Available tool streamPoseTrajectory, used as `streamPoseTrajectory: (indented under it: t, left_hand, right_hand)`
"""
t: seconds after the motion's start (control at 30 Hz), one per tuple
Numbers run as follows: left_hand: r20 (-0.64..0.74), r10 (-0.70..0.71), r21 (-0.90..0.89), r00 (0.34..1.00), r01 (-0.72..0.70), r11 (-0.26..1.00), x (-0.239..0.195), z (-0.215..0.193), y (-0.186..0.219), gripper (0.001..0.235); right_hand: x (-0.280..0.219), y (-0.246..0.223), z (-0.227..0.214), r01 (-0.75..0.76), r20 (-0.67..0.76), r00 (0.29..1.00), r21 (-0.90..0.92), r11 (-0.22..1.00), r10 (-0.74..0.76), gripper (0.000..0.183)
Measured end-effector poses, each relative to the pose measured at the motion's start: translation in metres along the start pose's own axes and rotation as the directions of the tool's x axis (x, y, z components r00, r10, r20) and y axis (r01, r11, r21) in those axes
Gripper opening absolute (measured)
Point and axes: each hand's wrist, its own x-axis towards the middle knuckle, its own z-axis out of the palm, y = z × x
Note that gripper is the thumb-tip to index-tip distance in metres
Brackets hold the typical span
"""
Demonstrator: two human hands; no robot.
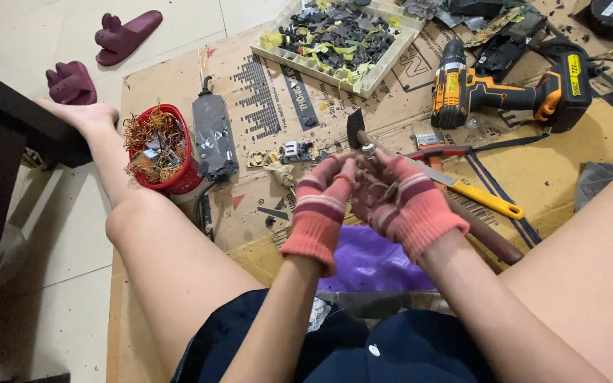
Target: The person sits on the floor and uses pliers and a knife to disassemble a small electronic component. They strip wires and separate parts, placing the pieces on a cardboard surface surrounded by tools and debris.
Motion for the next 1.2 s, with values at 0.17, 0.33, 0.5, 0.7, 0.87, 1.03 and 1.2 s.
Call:
streamPoseTrajectory:
  t: [0.17, 0.33, 0.5, 0.7, 0.87, 1.03, 1.2]
  left_hand:
    - [-0.086, -0.018, 0.117, 0.996, 0.028, 0.993, -0.001, 0.013, 0.011, 0.043]
    - [-0.163, -0.032, 0.135, 0.986, 0.054, 0.989, 0.022, -0.002, -0.005, 0.041]
    - [-0.244, 0.005, 0.438, 0.97, 0.106, 0.893, 0.01, -0.033, 0.008, 0.028]
    - [0.043, 0.019, 0.859, 0.999, -0.047, 0.509, 0.018, -0.039, -0.006, 0.033]
    - [0.052, -0.067, 0.337, 0.996, 0.045, 0.94, 0.039, -0.047, -0.041, 0.037]
    - [0.064, -0.061, 0.054, 0.996, 0.058, 0.997, 0.034, -0.054, -0.033, 0.038]
    - [0.041, -0.06, 0.073, 0.997, 0.056, 0.996, 0.029, -0.056, -0.026, 0.038]
  right_hand:
    - [0.015, 0.007, -0.011, 0.019, -0.047, 0.999, -0.113, 0.993, -0.024, 0.023]
    - [0.02, 0.021, -0.002, 0.176, -0.008, 0.958, -0.771, 0.613, -0.285, 0.021]
    - [0.011, 0.027, 0.002, 0.162, 0.208, 0.883, -0.976, -0.144, -0.421, 0.021]
    - [0.017, 0.005, -0.013, 0.76, 0.942, 0.041, -0.246, -0.601, -0.335, 0.018]
    - [0.044, -0.008, -0.038, 0.524, 0.945, 0.262, -0.309, -0.794, -0.195, 0.014]
    - [0.049, -0.003, -0.038, 0.549, 0.948, 0.217, -0.316, -0.774, -0.233, 0.009]
    - [0.04, -0.003, -0.036, 0.573, 0.948, 0.214, -0.316, -0.757, -0.234, 0.003]
